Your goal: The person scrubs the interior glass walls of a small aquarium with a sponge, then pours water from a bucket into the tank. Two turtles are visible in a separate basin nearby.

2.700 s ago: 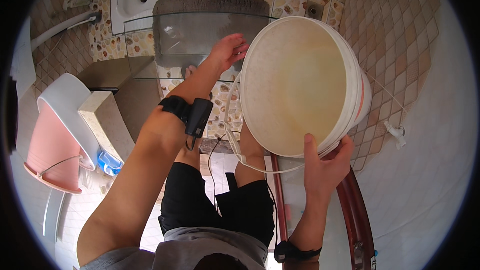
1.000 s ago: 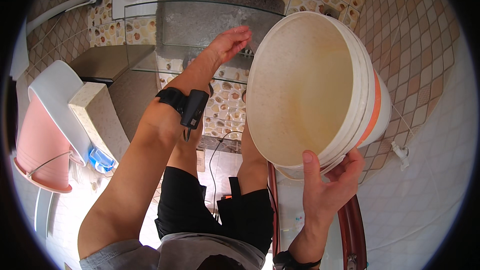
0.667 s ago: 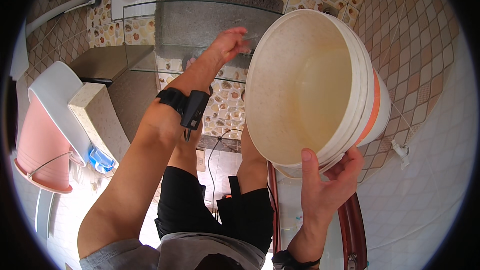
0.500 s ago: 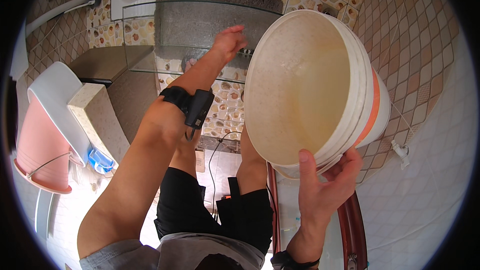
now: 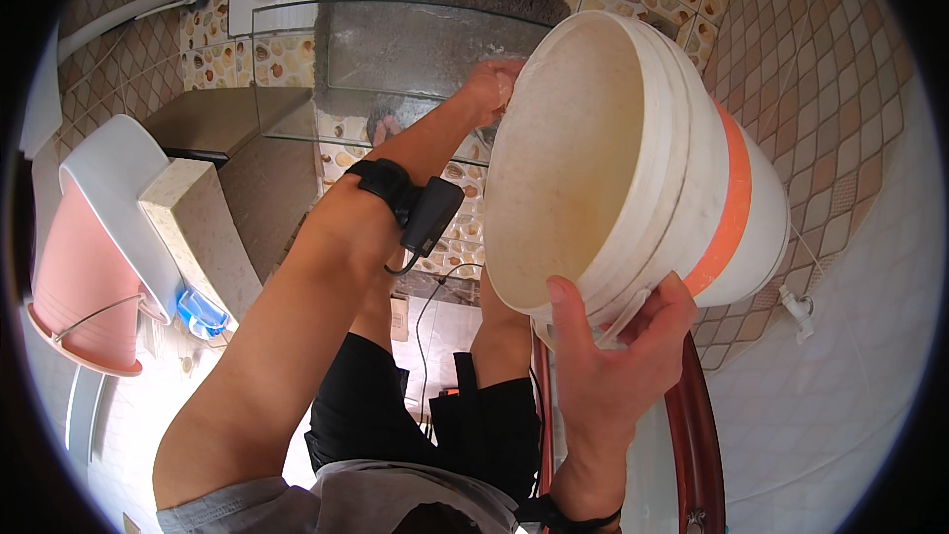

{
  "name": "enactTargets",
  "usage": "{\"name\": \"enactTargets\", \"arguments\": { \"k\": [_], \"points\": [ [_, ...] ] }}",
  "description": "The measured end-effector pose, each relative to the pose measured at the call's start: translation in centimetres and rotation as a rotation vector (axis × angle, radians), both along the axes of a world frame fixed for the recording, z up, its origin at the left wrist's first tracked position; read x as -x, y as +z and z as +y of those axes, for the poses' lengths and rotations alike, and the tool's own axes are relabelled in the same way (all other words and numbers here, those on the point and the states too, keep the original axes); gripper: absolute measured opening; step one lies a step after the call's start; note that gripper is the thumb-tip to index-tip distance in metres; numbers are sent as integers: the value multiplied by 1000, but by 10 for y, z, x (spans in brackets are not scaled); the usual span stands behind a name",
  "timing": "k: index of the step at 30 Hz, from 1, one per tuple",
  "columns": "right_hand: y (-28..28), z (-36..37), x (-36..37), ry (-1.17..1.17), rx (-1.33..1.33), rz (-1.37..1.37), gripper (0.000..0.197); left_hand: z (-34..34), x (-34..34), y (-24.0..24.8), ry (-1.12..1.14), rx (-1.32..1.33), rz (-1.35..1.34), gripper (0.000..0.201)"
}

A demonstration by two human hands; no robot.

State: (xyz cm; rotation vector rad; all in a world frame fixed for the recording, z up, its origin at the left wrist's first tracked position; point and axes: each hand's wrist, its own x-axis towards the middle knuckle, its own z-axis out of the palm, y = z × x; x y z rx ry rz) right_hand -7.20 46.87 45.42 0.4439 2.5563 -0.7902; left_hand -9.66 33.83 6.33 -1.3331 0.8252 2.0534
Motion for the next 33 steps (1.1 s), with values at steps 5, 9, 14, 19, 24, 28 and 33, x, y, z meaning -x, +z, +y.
{"name": "enactTargets", "arguments": {
  "k": [5,9,14,19,24,28,33],
  "points": [
    [-6,-12,5,31,3,12,67,8,-14,-32,-290,492,254,25],
    [-11,-8,8,34,-24,84,73,-6,-14,-51,-817,578,510,36],
    [-3,19,20,31,11,99,65,-11,-7,-4,-285,41,133,58],
    [7,52,36,33,27,98,54,-18,-3,58,-263,-8,299,61],
    [14,79,48,-30,49,38,52,-13,5,83,-453,94,576,53],
    [15,95,54,-50,113,31,54,-5,17,98,-620,457,610,48],
    [15,103,56,-19,117,30,56,13,25,133,-832,968,570,50]
  ]
}}
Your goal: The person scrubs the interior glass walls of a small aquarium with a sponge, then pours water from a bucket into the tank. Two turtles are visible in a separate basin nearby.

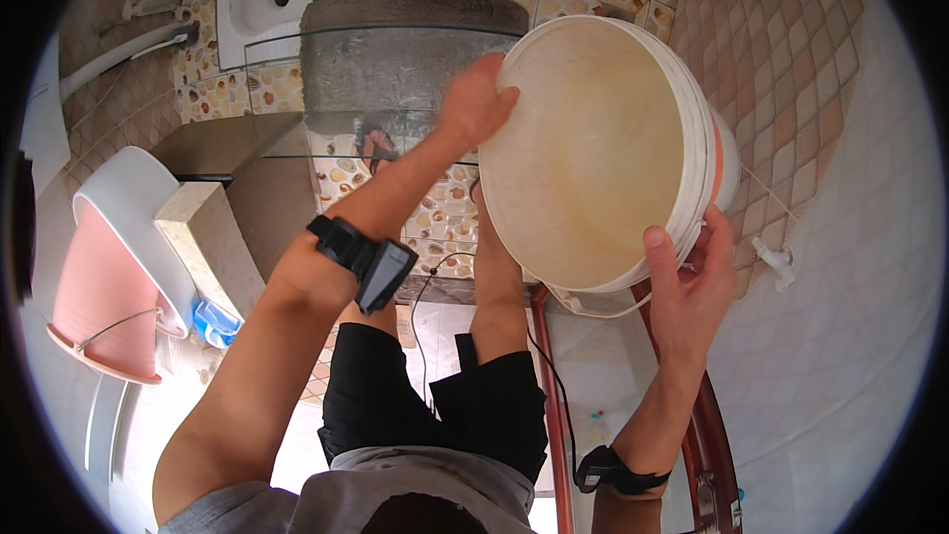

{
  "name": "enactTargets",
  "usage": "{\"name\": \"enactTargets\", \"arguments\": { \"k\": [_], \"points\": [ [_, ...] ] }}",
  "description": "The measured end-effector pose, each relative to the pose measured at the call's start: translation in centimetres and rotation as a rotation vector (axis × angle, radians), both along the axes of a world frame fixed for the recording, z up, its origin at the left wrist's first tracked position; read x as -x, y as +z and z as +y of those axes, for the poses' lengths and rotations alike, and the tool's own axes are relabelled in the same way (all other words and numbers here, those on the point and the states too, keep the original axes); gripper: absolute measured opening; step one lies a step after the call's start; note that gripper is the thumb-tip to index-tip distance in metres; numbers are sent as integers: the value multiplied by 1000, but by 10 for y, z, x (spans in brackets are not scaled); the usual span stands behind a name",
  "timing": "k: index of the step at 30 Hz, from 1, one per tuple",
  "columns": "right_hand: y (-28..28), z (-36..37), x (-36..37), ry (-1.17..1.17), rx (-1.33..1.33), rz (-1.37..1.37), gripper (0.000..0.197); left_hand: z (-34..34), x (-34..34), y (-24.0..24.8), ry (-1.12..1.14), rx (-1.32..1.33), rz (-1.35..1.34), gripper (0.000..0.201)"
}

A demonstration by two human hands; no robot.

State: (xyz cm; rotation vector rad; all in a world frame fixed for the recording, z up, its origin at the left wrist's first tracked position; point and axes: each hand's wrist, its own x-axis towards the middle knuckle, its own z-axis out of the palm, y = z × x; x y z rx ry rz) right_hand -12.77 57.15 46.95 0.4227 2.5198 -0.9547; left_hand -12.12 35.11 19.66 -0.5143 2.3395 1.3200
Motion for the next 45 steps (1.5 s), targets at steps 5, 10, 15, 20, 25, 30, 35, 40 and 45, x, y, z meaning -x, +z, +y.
{"name": "enactTargets", "arguments": {
  "k": [5,10,15,20,25,30,35,40,45],
  "points": [
    [-2,-6,0,27,-18,-11,61,32,3,81,67,325,463,51],
    [-2,-14,-1,86,-78,14,66,54,41,172,71,-590,-37,53],
    [-5,-21,-9,83,-63,6,71,52,70,198,102,-746,-218,48],
    [-1,-31,-14,329,-302,239,63,61,65,195,144,-642,-175,50],
    [23,-69,-53,440,-122,439,36,57,61,188,181,-776,-172,45],
    [-51,-135,-113,-62,486,-101,31,45,61,187,171,-886,-208,36],
    [-167,-162,-137,-537,925,-569,35,34,55,180,172,-913,-174,35],
    [-293,-191,-118,-1236,1435,-470,28,29,45,175,79,-882,-87,30],
    [-378,-209,-102,-1562,1637,-246,26,22,39,176,142,-1019,-108,31]
  ]
}}
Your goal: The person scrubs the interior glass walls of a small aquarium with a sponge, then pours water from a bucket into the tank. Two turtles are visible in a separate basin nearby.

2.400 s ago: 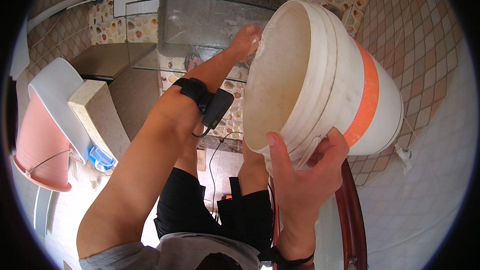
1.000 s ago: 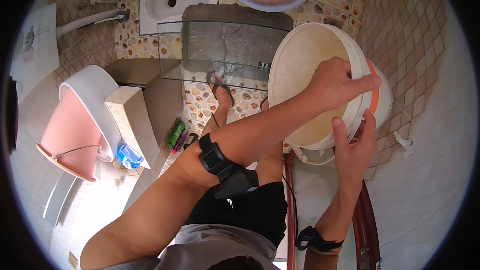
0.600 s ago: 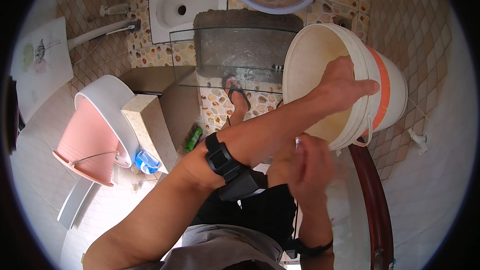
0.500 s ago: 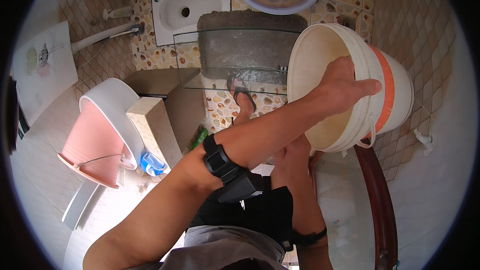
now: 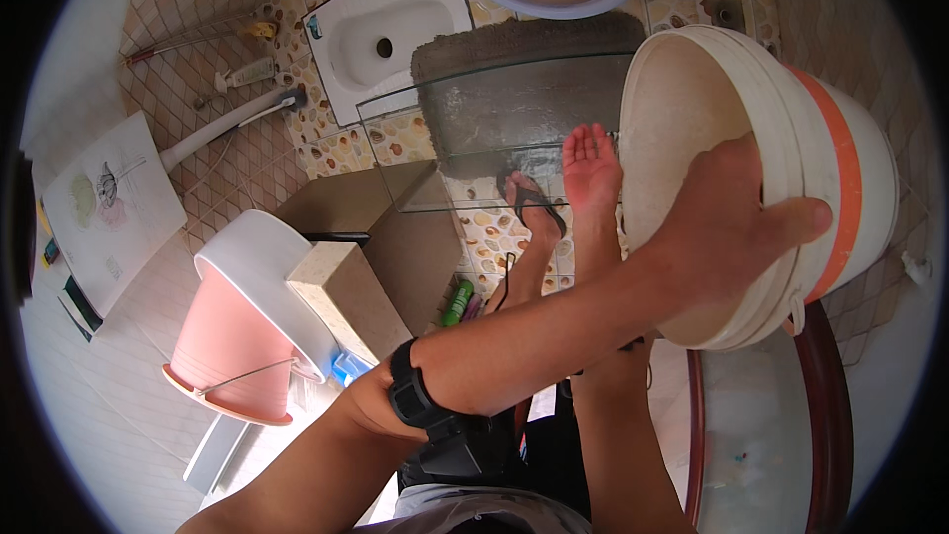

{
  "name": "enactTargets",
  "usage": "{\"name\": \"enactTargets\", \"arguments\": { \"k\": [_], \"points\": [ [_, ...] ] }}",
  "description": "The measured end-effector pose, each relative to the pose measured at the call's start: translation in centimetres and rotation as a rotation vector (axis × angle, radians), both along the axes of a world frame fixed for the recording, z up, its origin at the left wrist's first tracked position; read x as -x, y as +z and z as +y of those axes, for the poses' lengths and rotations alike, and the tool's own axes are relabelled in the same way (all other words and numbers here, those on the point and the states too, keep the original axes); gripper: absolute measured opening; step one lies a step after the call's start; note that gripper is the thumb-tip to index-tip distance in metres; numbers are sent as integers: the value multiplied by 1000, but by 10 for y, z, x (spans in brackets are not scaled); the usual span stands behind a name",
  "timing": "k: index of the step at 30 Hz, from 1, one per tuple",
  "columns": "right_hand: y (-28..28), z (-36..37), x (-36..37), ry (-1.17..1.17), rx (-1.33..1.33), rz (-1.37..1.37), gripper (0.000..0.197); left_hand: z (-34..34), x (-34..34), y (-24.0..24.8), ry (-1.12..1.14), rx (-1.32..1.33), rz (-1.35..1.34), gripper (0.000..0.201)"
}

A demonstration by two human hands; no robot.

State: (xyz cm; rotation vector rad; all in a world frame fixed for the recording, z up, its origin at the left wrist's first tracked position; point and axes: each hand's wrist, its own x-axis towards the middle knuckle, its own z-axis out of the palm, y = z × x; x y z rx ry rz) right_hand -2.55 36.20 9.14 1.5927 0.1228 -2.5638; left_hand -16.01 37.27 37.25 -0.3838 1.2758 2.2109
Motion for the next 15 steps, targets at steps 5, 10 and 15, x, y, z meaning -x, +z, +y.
{"name": "enactTargets", "arguments": {
  "k": [5,10,15],
  "points": [
    [-30,-18,4,-114,13,91,20,-12,-5,2,-41,-144,-132,30],
    [-56,-22,18,-191,7,252,16,-18,-10,-2,14,-159,-141,27],
    [-81,-11,28,-132,121,320,15,-25,-16,-11,26,-77,-44,31]
  ]
}}
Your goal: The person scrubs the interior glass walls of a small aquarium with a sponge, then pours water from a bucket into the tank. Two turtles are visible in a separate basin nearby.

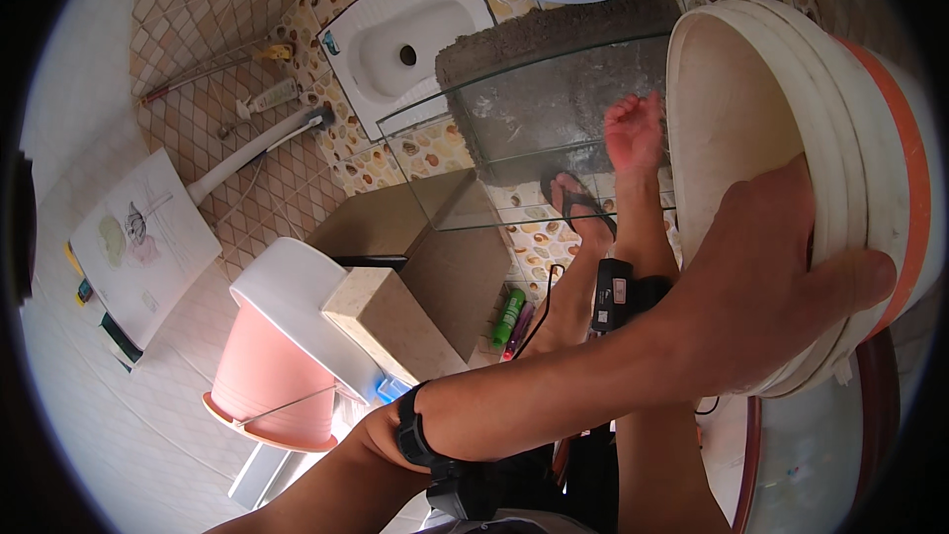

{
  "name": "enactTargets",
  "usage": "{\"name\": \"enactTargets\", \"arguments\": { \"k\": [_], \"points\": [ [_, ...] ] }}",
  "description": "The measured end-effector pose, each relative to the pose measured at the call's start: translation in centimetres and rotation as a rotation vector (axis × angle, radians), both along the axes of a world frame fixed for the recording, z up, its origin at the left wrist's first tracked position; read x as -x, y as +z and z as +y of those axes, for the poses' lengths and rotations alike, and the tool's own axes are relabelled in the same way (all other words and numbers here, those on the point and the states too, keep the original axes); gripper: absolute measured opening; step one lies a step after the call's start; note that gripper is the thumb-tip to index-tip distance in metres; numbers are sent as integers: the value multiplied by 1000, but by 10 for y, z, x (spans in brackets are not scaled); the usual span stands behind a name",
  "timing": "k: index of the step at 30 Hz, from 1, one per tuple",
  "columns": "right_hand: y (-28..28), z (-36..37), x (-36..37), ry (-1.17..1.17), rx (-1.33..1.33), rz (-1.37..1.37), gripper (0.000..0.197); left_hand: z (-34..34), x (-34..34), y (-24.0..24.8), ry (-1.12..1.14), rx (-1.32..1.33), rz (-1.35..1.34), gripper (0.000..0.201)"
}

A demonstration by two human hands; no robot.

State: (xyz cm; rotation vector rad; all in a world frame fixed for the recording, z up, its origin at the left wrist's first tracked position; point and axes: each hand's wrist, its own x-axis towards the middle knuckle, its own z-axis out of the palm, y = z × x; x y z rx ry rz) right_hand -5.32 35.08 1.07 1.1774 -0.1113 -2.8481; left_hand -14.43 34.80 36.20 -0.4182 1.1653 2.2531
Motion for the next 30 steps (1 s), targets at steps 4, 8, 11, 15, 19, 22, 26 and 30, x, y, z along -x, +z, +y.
{"name": "enactTargets", "arguments": {
  "k": [4,8,11,15,19,22,26,30],
  "points": [
    [-7,6,0,176,-158,-59,20,-8,-6,-8,-29,-11,15,33],
    [-8,3,4,153,-124,73,17,-14,-12,-13,11,-39,10,32],
    [-13,1,13,83,-235,-214,18,-19,-16,-15,14,-72,-11,32],
    [-19,7,11,112,-147,29,16,-27,-19,-20,-1,-101,-29,31],
    [-22,1,-5,68,-74,324,10,-31,-18,-23,-10,-76,9,31],
    [-26,-13,-5,91,-266,-186,5,-35,-15,-26,-67,-73,11,32],
    [-21,-18,2,64,-214,-391,12,-39,-10,-27,-45,-105,-2,32],
    [-10,-18,-4,189,-250,-356,10,-39,-7,-28,-64,-160,-61,32]
  ]
}}
